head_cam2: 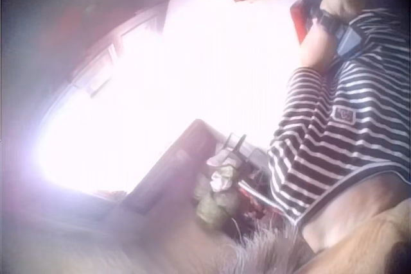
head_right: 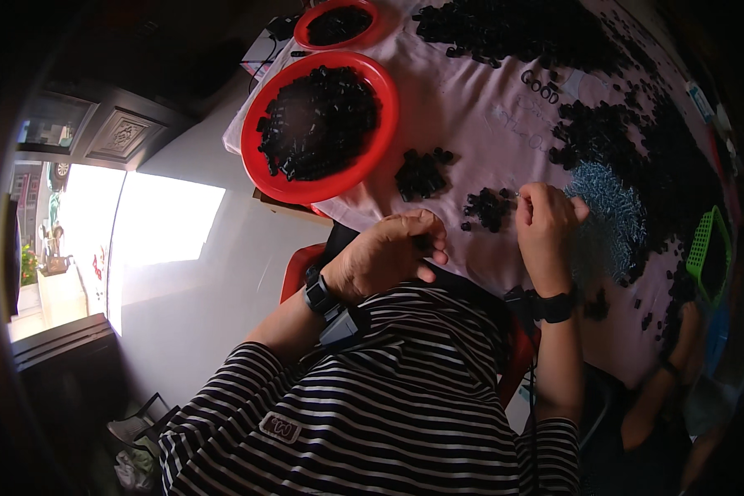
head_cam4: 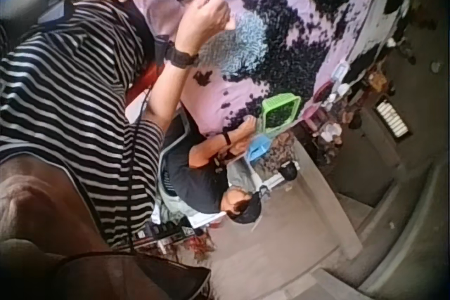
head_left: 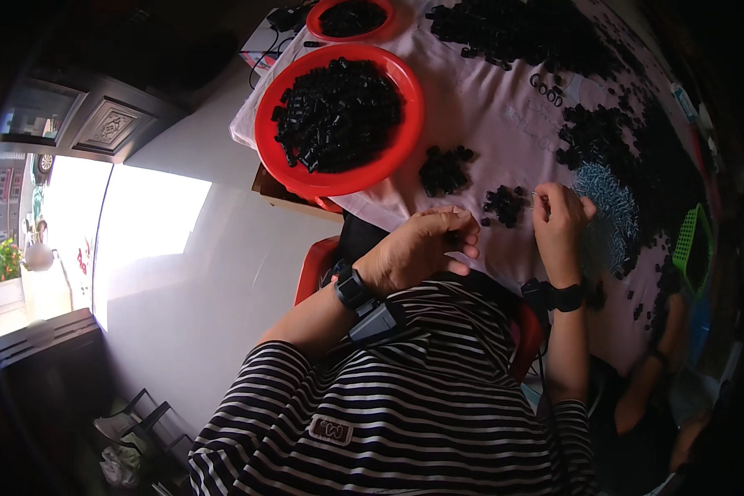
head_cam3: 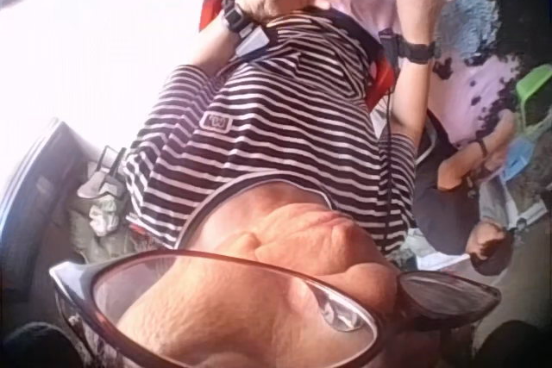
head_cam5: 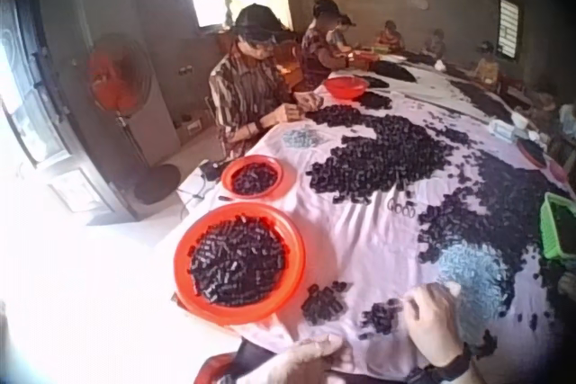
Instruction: Assembling small black plastic components for shoe or sandal straps by hand.
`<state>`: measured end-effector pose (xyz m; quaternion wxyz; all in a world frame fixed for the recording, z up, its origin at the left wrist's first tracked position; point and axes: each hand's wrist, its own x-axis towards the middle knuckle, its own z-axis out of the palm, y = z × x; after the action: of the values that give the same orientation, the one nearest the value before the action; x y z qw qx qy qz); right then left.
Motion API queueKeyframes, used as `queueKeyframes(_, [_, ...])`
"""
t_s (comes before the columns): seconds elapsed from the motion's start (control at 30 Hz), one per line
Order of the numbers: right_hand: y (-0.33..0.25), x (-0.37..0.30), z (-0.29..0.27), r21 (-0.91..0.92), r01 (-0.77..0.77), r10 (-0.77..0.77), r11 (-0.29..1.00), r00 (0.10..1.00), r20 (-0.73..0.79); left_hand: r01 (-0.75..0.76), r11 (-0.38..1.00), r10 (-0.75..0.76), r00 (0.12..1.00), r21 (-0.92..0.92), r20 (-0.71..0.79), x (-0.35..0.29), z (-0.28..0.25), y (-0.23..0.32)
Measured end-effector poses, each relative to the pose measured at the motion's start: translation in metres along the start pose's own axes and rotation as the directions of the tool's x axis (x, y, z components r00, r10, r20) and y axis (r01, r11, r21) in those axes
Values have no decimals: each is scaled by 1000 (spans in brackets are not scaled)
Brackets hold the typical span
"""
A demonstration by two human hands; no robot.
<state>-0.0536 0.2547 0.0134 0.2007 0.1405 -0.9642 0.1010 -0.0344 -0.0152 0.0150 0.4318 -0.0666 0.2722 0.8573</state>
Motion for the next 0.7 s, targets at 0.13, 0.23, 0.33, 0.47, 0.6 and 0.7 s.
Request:
queueKeyframes(0.13, [-9, -5, -13, -55, 8, -11, 998, 999, -53, -87, 975, 105, 991, 203, -78, 0, 0, 23])
queueKeyframes(0.23, [-10, -13, -16, -2, -1, 1, 1000, 998, -57, -141, 530, 471, 869, 836, -152, 9, 11, 27])
queueKeyframes(0.33, [-13, -23, -18, 28, -21, 23, 999, 997, -70, 26, -322, 780, 574, 946, 250, 33, 10, 20])
queueKeyframes(0.47, [-16, -30, -22, 42, -30, 34, 999, 995, -89, 243, -434, 790, 565, 868, 237, 70, 6, 26])
queueKeyframes(0.6, [-17, -35, -28, 24, -80, 82, 996, 993, -87, 286, -466, 740, 645, 837, 192, 85, -4, 31])
queueKeyframes(0.7, [-15, -40, -29, 57, -101, 107, 993, 989, -99, 237, -484, 767, 578, 842, 278, 71, 3, 31])
